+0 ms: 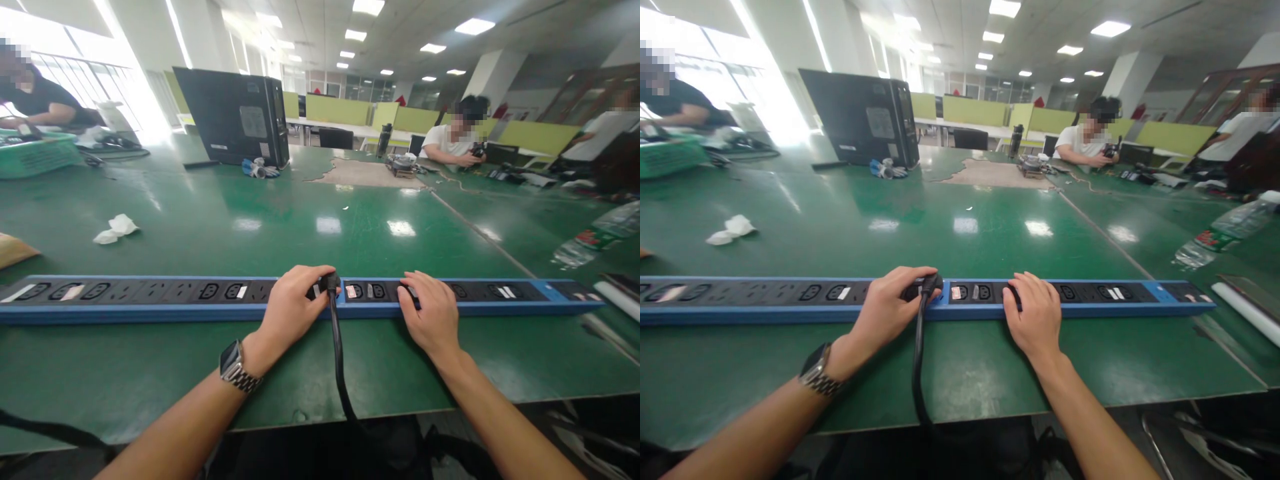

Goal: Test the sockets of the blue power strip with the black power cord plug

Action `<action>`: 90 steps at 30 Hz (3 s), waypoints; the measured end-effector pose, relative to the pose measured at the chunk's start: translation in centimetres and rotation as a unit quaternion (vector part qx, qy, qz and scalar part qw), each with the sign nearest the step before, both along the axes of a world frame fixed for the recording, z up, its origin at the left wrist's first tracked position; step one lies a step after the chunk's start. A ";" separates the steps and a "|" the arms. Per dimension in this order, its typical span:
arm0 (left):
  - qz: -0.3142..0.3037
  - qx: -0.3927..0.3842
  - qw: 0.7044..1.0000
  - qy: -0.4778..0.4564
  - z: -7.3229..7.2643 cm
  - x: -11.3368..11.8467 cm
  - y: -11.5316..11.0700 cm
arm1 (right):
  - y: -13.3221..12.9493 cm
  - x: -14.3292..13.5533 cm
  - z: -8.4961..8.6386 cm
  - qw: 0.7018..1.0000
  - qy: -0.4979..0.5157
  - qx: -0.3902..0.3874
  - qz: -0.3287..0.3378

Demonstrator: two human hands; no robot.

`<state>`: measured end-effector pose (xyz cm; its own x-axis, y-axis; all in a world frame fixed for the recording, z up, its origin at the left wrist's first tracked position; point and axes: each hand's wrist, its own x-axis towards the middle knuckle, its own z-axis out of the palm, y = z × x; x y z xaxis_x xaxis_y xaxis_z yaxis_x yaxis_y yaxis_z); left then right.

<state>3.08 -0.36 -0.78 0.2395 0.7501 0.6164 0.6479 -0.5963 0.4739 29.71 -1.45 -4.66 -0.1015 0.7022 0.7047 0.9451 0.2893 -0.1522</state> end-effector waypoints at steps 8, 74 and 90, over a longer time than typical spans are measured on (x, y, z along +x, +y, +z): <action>0.014 0.003 1.000 -0.013 -0.5 0.1 0.0 | 0.0 -0.2 0.1 1.000 0.013 -0.005 -0.002; 0.042 0.004 0.981 0.188 -0.7 0.9 -0.7 | 0.0 15.8 6.6 0.954 -0.077 -0.267 -0.108; -0.044 0.201 0.976 0.077 0.9 1.7 -2.5 | -4.7 -6.8 11.6 0.902 0.195 -0.326 0.207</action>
<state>4.75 -2.86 0.16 0.4048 0.4281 0.8080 0.6317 -0.7698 0.0915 22.87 -6.15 6.93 -0.2825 0.9393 0.1947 0.6144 0.3331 -0.7152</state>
